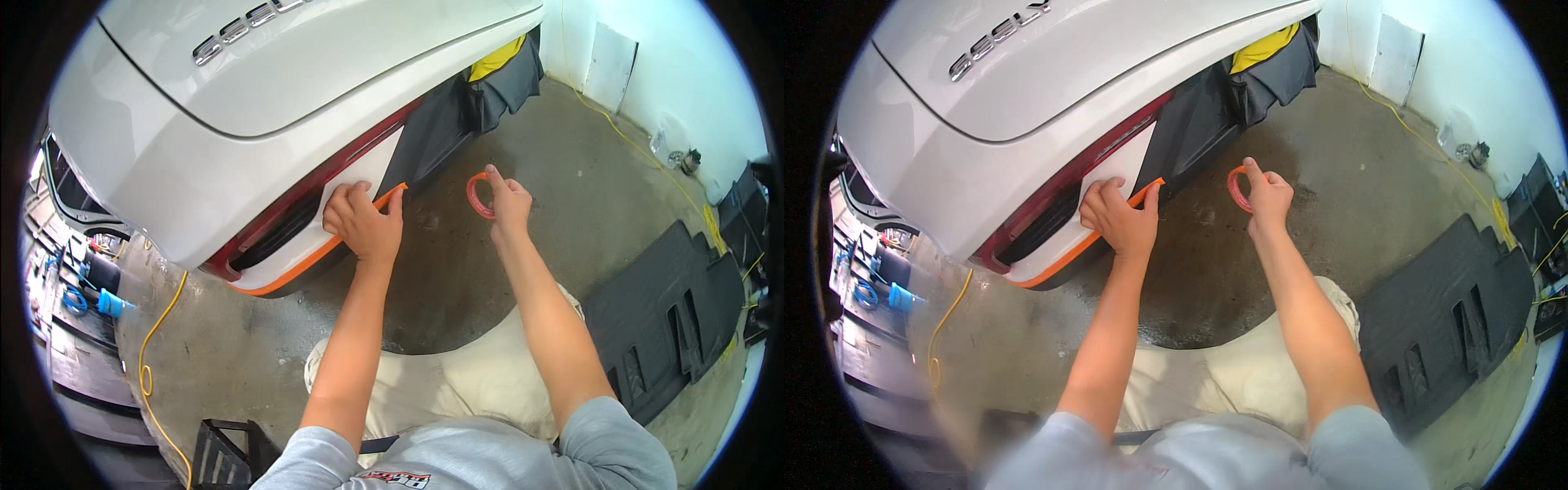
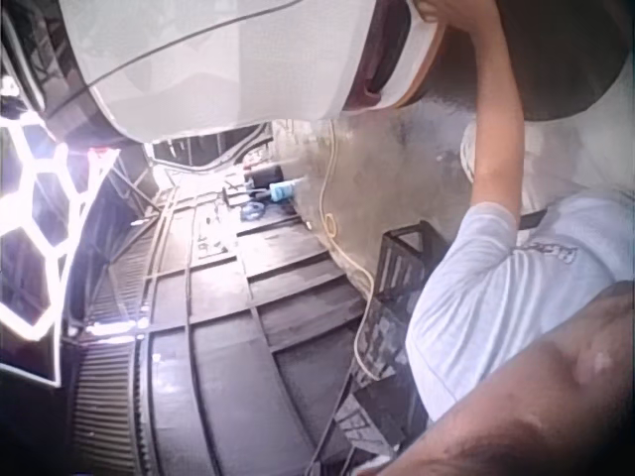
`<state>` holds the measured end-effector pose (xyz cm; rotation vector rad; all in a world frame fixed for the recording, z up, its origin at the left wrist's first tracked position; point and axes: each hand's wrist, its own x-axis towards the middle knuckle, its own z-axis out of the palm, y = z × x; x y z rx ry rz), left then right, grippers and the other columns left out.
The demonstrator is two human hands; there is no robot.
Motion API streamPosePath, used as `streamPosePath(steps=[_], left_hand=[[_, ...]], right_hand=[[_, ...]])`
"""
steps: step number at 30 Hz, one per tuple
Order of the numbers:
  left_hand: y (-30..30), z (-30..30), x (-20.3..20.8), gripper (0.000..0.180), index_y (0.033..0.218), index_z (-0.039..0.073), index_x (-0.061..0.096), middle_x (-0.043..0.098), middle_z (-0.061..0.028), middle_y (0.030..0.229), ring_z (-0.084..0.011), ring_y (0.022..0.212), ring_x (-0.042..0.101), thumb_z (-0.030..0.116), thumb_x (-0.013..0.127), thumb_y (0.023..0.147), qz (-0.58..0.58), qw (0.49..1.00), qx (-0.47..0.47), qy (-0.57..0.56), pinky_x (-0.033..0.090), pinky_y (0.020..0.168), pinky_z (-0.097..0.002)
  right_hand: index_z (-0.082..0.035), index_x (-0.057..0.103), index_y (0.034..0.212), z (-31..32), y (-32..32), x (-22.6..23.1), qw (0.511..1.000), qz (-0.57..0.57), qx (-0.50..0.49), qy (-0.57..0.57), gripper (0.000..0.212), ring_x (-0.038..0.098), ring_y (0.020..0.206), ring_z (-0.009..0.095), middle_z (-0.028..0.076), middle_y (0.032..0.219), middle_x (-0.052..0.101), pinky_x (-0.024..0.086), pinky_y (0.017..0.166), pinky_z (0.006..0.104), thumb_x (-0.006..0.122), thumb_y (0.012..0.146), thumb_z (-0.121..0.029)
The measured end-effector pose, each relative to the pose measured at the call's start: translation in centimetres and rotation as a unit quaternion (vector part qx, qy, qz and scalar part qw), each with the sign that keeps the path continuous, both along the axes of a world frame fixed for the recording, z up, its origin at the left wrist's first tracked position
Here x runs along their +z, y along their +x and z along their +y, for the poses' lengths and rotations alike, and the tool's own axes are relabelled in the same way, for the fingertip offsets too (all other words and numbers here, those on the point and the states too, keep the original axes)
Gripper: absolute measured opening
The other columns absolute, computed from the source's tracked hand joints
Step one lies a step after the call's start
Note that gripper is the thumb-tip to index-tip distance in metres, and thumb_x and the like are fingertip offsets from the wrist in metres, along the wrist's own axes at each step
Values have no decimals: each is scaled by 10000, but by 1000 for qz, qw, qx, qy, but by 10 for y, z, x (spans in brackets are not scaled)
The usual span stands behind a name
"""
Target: The person applies orange masking tape along the lower edges of a white car's body panels. They start at the rear door, continue along the rear bumper and wheel arch, and finish at the trunk lid, smoothing the tape as they go.
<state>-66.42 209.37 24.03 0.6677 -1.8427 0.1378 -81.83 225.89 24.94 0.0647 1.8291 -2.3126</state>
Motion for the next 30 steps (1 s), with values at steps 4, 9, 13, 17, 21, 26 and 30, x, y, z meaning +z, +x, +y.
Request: streamPosePath(steps=[4,9,13,17,21,26,30], left_hand=[[-5,28,14,339,1232,54,721,669,-88,1143,-302,1031,628,227,828,960,13,940,-312,139,477,960,-454],[10,77,11,294,1316,-10,745,722,-59,1153,-105,1005,662,85,757,1039,97,709,-547,435,545,842,-263],[20,84,10,222,1198,-36,790,741,-79,1127,-128,957,707,47,802,992,113,734,-512,431,578,823,-269],[24,89,-2,158,1133,-44,794,760,-67,1084,-114,944,708,53,789,1009,192,654,-493,540,595,811,-263],[28,87,-13,144,1132,-35,737,752,-49,1075,-94,948,695,85,742,1053,239,542,-521,614,604,802,-258],[31,75,-12,140,1086,-15,641,718,-140,1020,-264,913,702,125,636,1094,77,798,-418,427,579,816,-414],[24,72,-8,151,1049,-13,616,689,-221,1026,-413,954,681,136,615,1077,45,855,-337,391,518,856,-519]], right_hand=[[-52,660,836,51,-10,7,936,268,214,80,299,536,728,145,18,729,586,413,712,354,705,1023,-281],[-58,692,946,83,19,52,711,576,297,273,110,592,882,253,87,845,633,412,910,446,664,935,-164],[-48,715,998,81,37,82,583,684,318,302,120,598,941,312,112,891,648,416,984,473,662,896,-80],[-41,695,903,66,46,94,531,731,318,286,82,653,971,329,113,888,695,454,972,508,687,891,-122],[-26,693,918,56,46,112,470,731,387,306,109,650,939,367,125,871,684,484,932,506,700,907,-134],[-45,744,880,37,41,136,410,723,422,362,219,723,835,394,150,806,738,552,829,509,729,946,-254],[-72,804,863,6,33,156,321,704,366,517,317,742,760,394,156,743,745,577,787,505,753,944,-374]])
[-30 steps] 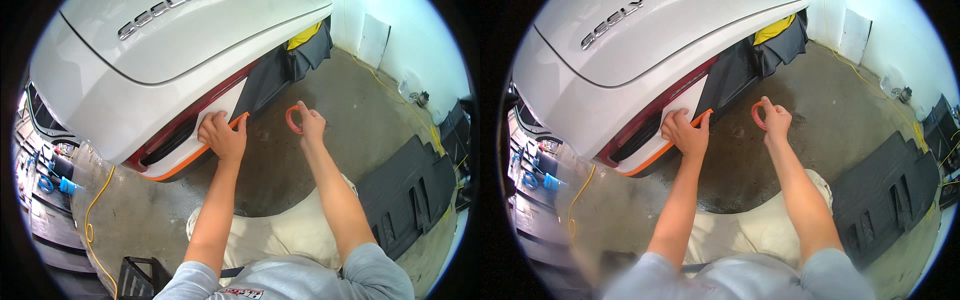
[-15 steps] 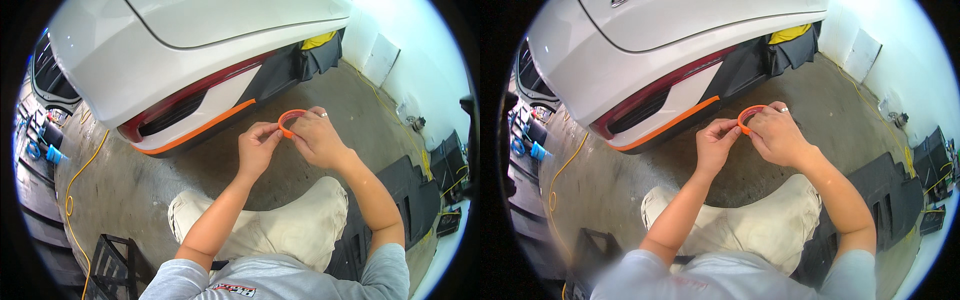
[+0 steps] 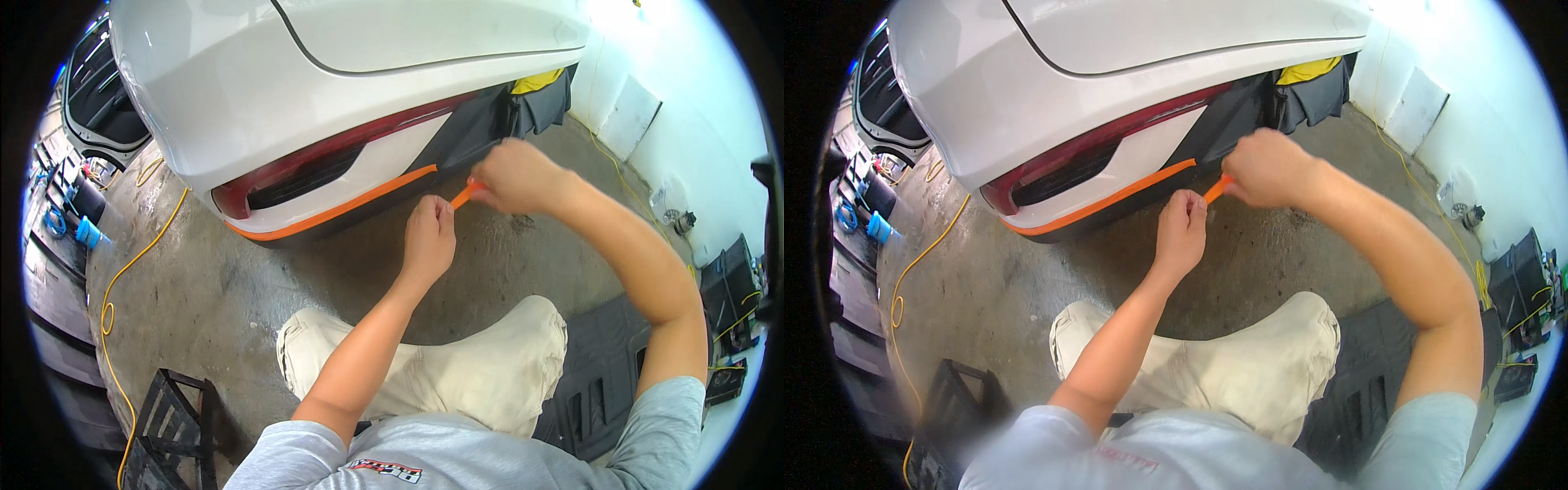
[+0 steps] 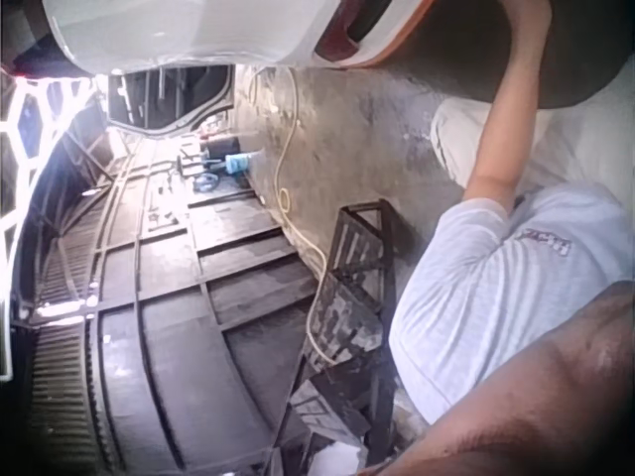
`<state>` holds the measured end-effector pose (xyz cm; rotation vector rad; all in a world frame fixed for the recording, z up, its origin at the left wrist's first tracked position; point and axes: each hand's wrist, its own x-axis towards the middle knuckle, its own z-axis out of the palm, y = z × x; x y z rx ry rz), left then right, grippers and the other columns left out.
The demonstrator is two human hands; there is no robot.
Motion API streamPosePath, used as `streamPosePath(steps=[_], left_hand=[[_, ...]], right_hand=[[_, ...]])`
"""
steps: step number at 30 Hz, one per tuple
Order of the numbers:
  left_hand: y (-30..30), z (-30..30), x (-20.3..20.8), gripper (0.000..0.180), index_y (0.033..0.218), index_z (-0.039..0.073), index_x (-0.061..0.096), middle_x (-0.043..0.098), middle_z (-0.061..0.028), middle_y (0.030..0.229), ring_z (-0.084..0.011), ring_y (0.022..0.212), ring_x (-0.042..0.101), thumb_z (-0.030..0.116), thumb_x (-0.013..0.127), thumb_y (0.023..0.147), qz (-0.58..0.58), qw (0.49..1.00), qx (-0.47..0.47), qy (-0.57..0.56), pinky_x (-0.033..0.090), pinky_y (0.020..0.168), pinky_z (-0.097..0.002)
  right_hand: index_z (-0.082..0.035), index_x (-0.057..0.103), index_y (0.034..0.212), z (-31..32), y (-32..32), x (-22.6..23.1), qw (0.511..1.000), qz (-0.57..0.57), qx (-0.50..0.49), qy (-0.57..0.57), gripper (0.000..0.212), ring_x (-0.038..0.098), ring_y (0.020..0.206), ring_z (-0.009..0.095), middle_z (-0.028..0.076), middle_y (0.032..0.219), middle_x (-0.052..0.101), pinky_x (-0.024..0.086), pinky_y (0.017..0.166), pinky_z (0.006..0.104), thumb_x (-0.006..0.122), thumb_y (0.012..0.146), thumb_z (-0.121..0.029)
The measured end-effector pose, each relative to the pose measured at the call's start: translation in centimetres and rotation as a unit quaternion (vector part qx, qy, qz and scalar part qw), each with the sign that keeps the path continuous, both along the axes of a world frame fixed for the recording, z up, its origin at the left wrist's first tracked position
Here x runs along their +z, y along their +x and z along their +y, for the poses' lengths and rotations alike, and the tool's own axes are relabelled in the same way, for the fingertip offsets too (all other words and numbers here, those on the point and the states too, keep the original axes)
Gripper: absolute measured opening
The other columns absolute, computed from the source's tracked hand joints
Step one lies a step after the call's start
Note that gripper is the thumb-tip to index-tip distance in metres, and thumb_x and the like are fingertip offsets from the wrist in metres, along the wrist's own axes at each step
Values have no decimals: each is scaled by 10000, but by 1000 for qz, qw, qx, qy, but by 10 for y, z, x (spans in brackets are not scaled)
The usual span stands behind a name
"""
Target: The person applies orange masking tape along the lower edges of a white car's body panels. They start at the rear door, continue along the rear bumper and wheel arch, and finish at the trunk lid, smoothing the tape as they go.
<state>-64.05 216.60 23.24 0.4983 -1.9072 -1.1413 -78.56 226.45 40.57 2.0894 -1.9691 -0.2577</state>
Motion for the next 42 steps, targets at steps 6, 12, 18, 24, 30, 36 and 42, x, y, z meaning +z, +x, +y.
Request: streamPosePath(steps=[6,12,18,24,30,36,42], left_hand=[[-1,-22,9,193,1039,-10,674,748,-205,967,-397,930,739,182,661,1057,-26,987,151,46,555,831,-494],[-15,-34,14,166,968,7,738,778,-174,831,-380,780,772,169,710,993,24,963,264,45,585,746,-487],[-21,-45,16,151,910,-6,769,786,-154,808,-334,746,780,143,757,927,1,953,302,40,594,738,-451],[-28,-48,15,168,902,-12,774,787,-160,792,-333,731,779,156,780,901,-1,944,327,46,602,744,-447],[-23,-51,15,160,893,-21,759,775,-172,778,-338,720,771,139,758,904,37,955,289,58,597,725,-456],[-18,-59,12,166,868,-44,757,767,-167,750,-296,674,754,118,780,894,30,961,272,30,588,698,-425],[-23,-59,10,165,854,-45,758,767,-164,747,-296,670,754,115,794,879,42,953,297,36,588,697,-426]], right_hand=[[-89,793,853,-18,2,15,997,33,56,-29,288,697,684,349,123,690,714,496,853,446,710,945,-350],[-88,769,834,-42,12,10,996,-1,61,-68,233,696,691,354,117,688,708,489,861,459,696,921,-292],[-67,768,816,-60,17,7,999,11,23,-45,223,743,758,353,139,738,738,516,860,481,699,892,-265],[-52,775,824,-70,21,7,998,23,17,-49,237,750,782,361,158,759,745,523,867,486,688,889,-263],[-62,783,831,-72,21,11,999,13,6,-35,253,754,805,360,158,772,751,528,891,494,671,900,-279],[-64,793,833,-73,12,2,999,5,15,-45,251,758,812,360,160,787,757,533,906,492,675,897,-276],[-63,798,812,-78,11,-7,998,19,21,-57,260,761,810,367,163,778,758,534,898,493,697,898,-286]])
